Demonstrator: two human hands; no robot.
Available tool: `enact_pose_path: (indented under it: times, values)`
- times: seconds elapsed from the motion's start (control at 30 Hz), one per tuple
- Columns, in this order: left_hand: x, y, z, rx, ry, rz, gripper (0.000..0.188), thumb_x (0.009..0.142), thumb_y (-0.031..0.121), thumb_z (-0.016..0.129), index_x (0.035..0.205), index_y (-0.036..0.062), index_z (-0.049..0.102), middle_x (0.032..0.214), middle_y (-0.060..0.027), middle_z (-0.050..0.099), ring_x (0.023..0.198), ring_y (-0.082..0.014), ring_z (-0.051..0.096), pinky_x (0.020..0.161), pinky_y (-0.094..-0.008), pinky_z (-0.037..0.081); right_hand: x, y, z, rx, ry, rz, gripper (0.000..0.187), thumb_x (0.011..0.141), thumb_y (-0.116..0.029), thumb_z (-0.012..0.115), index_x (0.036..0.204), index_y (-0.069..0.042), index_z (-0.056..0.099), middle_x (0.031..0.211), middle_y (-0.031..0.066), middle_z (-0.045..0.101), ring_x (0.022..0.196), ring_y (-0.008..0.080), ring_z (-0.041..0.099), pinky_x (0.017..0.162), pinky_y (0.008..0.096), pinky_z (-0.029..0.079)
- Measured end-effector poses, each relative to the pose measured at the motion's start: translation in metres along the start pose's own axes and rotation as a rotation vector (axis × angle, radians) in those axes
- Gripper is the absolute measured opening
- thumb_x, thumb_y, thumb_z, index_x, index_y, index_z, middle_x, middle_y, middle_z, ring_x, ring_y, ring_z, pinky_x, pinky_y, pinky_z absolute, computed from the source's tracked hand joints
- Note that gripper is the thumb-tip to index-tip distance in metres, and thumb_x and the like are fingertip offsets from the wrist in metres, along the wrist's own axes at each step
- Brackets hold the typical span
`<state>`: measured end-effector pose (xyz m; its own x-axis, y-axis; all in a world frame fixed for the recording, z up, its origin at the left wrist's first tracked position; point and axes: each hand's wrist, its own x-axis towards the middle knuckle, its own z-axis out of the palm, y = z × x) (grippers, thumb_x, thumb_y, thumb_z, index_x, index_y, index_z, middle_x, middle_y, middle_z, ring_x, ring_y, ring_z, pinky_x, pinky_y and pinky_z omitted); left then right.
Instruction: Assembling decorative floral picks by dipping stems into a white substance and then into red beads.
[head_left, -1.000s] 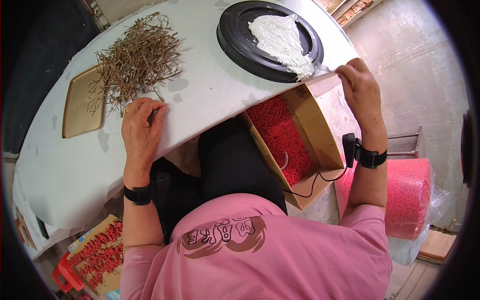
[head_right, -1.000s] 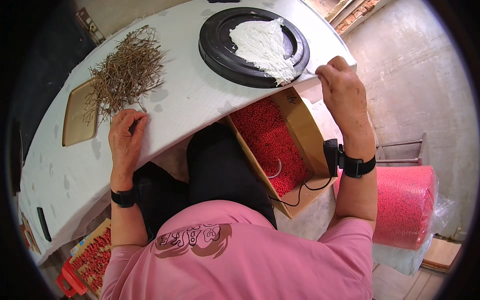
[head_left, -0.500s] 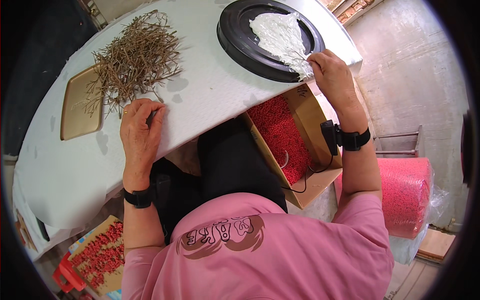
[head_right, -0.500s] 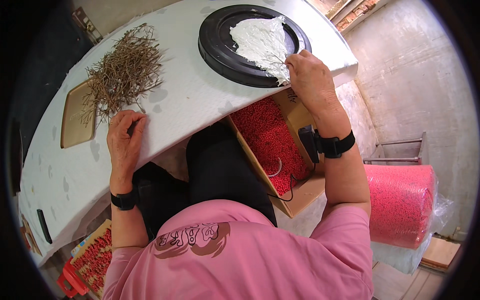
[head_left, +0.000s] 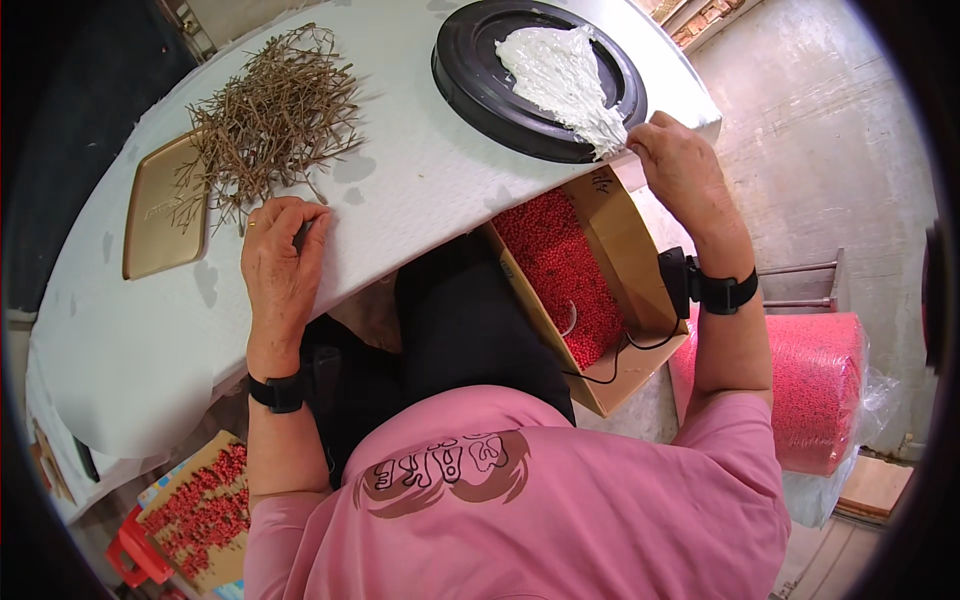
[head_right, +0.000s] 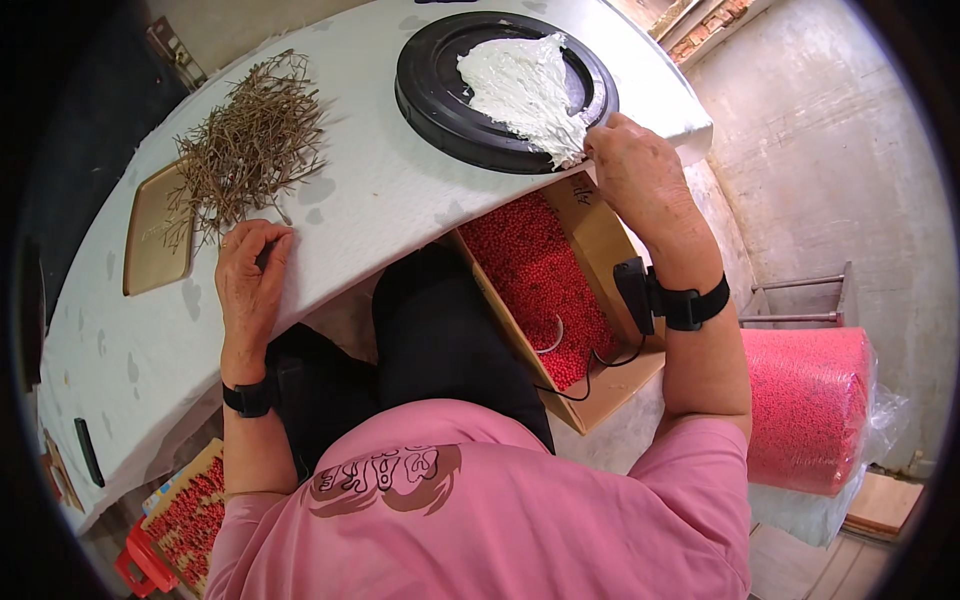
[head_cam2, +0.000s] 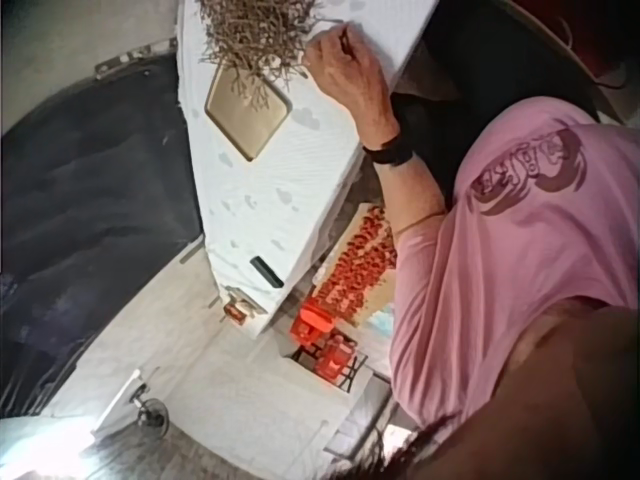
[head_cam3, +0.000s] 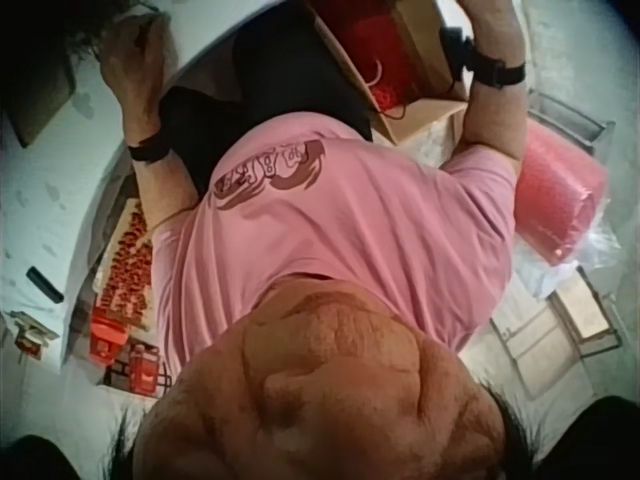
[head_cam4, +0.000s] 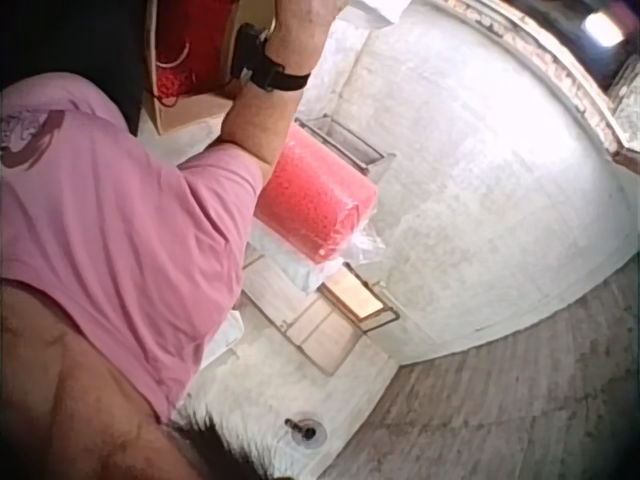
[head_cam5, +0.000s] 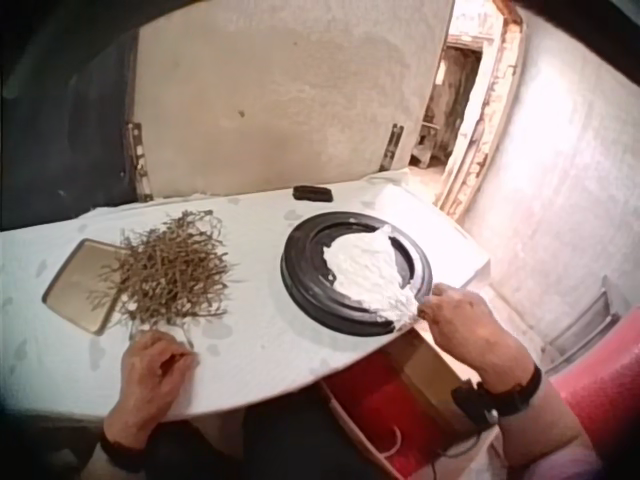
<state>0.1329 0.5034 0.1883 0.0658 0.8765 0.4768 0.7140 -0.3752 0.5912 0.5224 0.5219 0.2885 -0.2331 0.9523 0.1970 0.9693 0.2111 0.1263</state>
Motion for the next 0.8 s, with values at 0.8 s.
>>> enact_pose_path:
  times: [0.8]
  values:
    - [-0.001,0.001,0.000,0.001,-0.010,0.003,0.008,0.080,0.005,0.071,0.087,0.0041,0.069,0.089,-0.0066,0.063,0.082,-0.0234,0.057,0.074,-0.0327,0.047,-0.013,-0.004,0.044,0.197,0.503,-0.087,0.011,0.087,-0.001,0.063,0.097,-0.004,0.066,0.090,0.0116,0.061,0.076,0.0286,0.063,0.066,0.0351,0.051]
